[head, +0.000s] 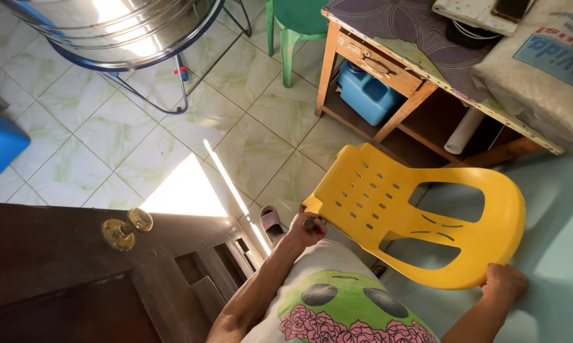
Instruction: Sweep the tiled floor using a broom, moving chairs and navigating around storage tanks.
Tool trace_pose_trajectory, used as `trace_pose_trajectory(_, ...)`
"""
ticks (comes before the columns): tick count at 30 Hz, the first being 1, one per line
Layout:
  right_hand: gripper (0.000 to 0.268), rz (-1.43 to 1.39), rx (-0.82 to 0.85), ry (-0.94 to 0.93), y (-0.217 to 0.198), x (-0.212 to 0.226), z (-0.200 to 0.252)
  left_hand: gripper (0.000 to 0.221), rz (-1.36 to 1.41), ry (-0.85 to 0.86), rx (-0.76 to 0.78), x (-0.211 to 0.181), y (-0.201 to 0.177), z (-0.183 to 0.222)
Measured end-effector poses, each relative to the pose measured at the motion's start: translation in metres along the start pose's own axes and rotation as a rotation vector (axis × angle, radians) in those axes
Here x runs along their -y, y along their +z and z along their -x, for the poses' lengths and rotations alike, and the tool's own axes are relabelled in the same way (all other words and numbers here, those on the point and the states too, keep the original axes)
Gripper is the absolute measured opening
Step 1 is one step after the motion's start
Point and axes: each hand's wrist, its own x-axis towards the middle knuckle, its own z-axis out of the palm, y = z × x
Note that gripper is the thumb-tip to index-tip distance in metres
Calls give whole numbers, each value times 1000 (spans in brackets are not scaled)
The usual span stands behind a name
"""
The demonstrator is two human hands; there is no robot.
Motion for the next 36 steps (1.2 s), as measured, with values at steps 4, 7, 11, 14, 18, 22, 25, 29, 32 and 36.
trace_pose_trajectory(4, 23, 19, -106, 55, -4, -20, -17, 9, -48, -45, 9, 0, -10, -23)
trace_pose_trajectory(7, 14, 38, -39, 42, -22, -5, 7, 9, -62, -73, -56, 12, -10, -32)
trace_pose_trajectory(11, 28, 242, 39, -303, -25, 12, 37, 11, -17, -97, -90, 34, -10, -29)
trace_pose_trajectory(14, 48, 212, -45, -515, -9, 4, 29, 11, -33, -89, -105, 35, -33, -33)
trace_pose_trajectory(18, 62, 389, -141, -404, -5, 42, 92, 13, 49, 22, -126, 36, -74, -5)
trace_pose_trajectory(22, 58, 216, -50, -201, -22, 38, 111, 14, 73, 90, -221, 22, -114, 10)
trace_pose_trajectory(25, 62, 121, -58, -395, -24, 35, 117, 12, 107, 145, -289, 0, -126, 22)
trace_pose_trajectory(29, 56, 229, -39, -277, -27, 29, 116, 11, 214, 227, -262, -11, -131, 36)
trace_pose_trajectory(32, 48, 441, -211, -662, -19, 24, 116, 12, 205, 292, -229, 7, -114, 44)
trace_pose_trajectory(36, 25, -14, 327, -761, 59, 11, 136, 12, 14, 274, -136, 31, -63, 58)
